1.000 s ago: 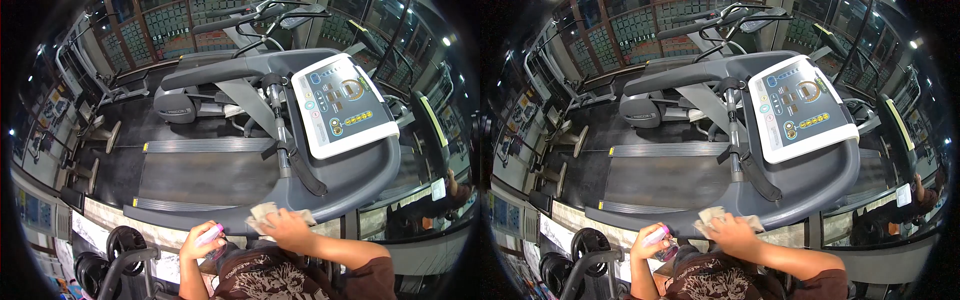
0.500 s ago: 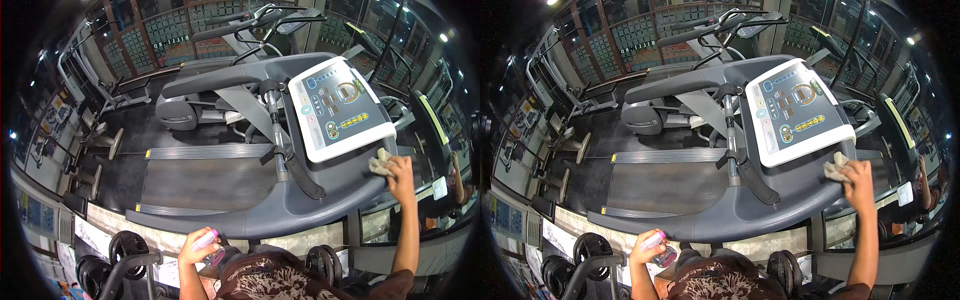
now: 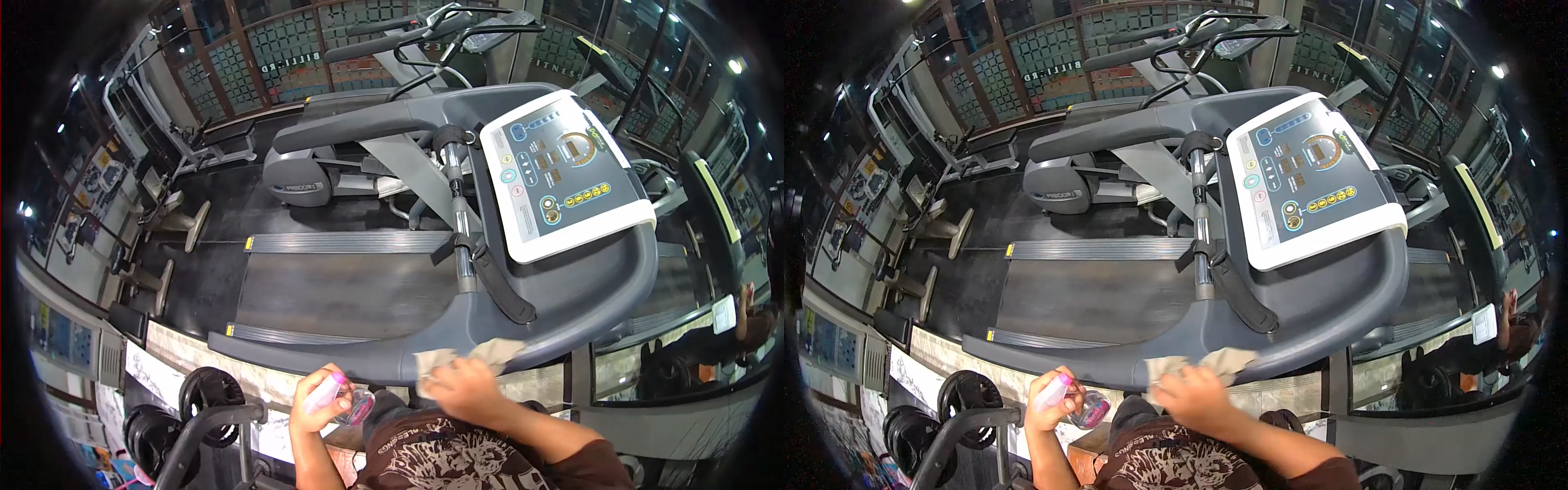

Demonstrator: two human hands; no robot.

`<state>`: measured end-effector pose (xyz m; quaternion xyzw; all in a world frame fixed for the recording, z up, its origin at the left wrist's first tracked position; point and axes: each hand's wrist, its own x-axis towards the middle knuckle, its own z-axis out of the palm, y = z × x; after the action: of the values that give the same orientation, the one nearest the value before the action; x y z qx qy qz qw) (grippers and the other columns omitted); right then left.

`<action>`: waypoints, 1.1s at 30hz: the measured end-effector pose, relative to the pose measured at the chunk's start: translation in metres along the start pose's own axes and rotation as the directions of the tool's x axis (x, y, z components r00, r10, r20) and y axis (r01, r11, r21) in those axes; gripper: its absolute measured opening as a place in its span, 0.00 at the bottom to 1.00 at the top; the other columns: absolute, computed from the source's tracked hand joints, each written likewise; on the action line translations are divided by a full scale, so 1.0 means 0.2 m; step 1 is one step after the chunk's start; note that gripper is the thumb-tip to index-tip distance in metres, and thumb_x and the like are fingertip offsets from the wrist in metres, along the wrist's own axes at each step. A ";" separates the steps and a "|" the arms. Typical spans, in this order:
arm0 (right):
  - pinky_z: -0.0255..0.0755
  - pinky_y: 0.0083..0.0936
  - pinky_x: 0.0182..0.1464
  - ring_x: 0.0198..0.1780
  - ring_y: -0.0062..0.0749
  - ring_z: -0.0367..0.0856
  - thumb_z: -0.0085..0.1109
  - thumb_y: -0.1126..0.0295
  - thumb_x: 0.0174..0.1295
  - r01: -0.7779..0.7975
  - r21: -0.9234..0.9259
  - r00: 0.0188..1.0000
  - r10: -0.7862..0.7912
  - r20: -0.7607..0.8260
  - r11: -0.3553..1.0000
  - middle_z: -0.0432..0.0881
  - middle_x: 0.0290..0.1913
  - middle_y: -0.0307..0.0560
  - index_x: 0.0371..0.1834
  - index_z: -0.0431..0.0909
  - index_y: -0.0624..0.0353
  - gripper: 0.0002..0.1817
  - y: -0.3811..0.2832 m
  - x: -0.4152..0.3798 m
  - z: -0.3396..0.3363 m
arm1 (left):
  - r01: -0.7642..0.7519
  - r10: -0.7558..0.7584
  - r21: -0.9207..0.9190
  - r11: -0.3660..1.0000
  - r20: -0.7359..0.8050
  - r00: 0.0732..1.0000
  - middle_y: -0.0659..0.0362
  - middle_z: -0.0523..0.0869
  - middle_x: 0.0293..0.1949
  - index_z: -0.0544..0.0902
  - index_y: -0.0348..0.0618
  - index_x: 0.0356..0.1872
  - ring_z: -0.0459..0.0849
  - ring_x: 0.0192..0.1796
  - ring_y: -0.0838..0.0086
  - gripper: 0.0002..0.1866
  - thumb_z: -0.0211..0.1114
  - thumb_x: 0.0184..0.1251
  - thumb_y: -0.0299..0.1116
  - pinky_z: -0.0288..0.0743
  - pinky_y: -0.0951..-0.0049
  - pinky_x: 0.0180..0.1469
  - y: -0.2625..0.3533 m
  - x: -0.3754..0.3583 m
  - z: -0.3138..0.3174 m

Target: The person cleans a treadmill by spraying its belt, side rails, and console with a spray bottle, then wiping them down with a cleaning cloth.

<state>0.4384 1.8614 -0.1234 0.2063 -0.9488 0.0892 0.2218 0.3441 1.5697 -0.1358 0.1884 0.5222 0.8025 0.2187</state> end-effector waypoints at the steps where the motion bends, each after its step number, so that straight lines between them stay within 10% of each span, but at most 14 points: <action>1: 0.65 0.28 0.31 0.34 0.28 0.76 0.65 0.61 0.50 0.022 0.027 0.999 -0.021 -0.045 0.999 0.78 0.36 0.32 0.35 0.85 0.44 0.09 -0.06 0.04 0.09 | -0.039 0.038 -0.007 0.999 -0.025 0.999 0.54 0.81 0.38 0.81 0.32 0.40 0.84 0.33 0.72 0.16 0.80 0.56 0.26 0.80 0.70 0.34 0.01 -0.01 0.02; 5: 0.69 0.29 0.40 0.44 0.30 0.76 0.59 0.63 0.56 0.138 0.229 0.990 -0.138 -0.019 0.964 0.78 0.44 0.33 0.40 0.85 0.44 0.10 -0.24 0.17 0.27 | -0.127 0.133 0.063 0.990 -0.119 0.984 0.52 0.80 0.36 0.80 0.35 0.37 0.82 0.25 0.68 0.23 0.83 0.54 0.40 0.76 0.69 0.26 0.08 -0.01 0.07; 12: 0.72 0.38 0.46 0.53 0.35 0.75 0.59 0.63 0.57 0.181 0.242 0.922 -0.251 0.295 0.953 0.77 0.51 0.37 0.37 0.86 0.47 0.08 -0.04 0.10 0.08 | -0.220 0.219 0.008 0.975 -0.147 0.965 0.52 0.81 0.38 0.80 0.31 0.38 0.82 0.26 0.70 0.23 0.83 0.54 0.37 0.76 0.71 0.30 0.17 0.00 0.02; 20: 0.79 0.40 0.53 0.57 0.45 0.77 0.70 0.60 0.54 -0.307 -0.091 0.627 0.273 0.729 0.947 0.82 0.57 0.35 0.44 0.89 0.43 0.14 0.38 0.16 -0.59 | -0.194 0.196 0.094 0.976 -0.012 0.980 0.52 0.81 0.41 0.80 0.33 0.40 0.85 0.31 0.68 0.21 0.83 0.48 0.24 0.78 0.70 0.33 0.23 0.12 0.00; 24: 0.79 0.40 0.48 0.42 0.49 0.84 0.70 0.61 0.57 -0.582 0.061 0.676 0.441 0.590 0.811 0.87 0.41 0.50 0.41 0.87 0.58 0.14 0.68 0.14 -0.67 | -0.162 0.162 0.024 0.986 -0.002 0.987 0.51 0.81 0.42 0.81 0.33 0.41 0.85 0.31 0.67 0.22 0.83 0.45 0.20 0.79 0.69 0.34 0.23 0.12 -0.05; 28: 0.77 0.26 0.40 0.35 0.23 0.82 0.64 0.59 0.70 -0.759 0.582 0.622 0.589 0.516 0.292 0.86 0.32 0.41 0.42 0.82 0.61 0.14 0.63 0.29 -0.60 | -0.112 0.104 0.096 0.989 0.080 0.991 0.51 0.83 0.42 0.80 0.33 0.41 0.85 0.33 0.69 0.21 0.82 0.45 0.17 0.80 0.70 0.36 0.25 0.16 -0.07; 33: 0.70 0.25 0.63 0.58 0.25 0.76 0.57 0.62 0.75 -0.461 0.875 0.799 0.360 0.482 -0.148 0.79 0.55 0.44 0.66 0.66 0.63 0.23 0.25 0.50 -0.22 | 0.076 -0.077 0.018 0.997 0.030 0.997 0.55 0.85 0.41 0.68 0.33 0.67 0.87 0.38 0.71 0.40 0.79 0.53 0.18 0.82 0.70 0.44 0.29 0.23 0.07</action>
<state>0.3521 1.8831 -0.0417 -0.0081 -0.6299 0.7742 -0.0605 0.3036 1.5846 -0.0742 0.1825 0.5324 0.7861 0.2555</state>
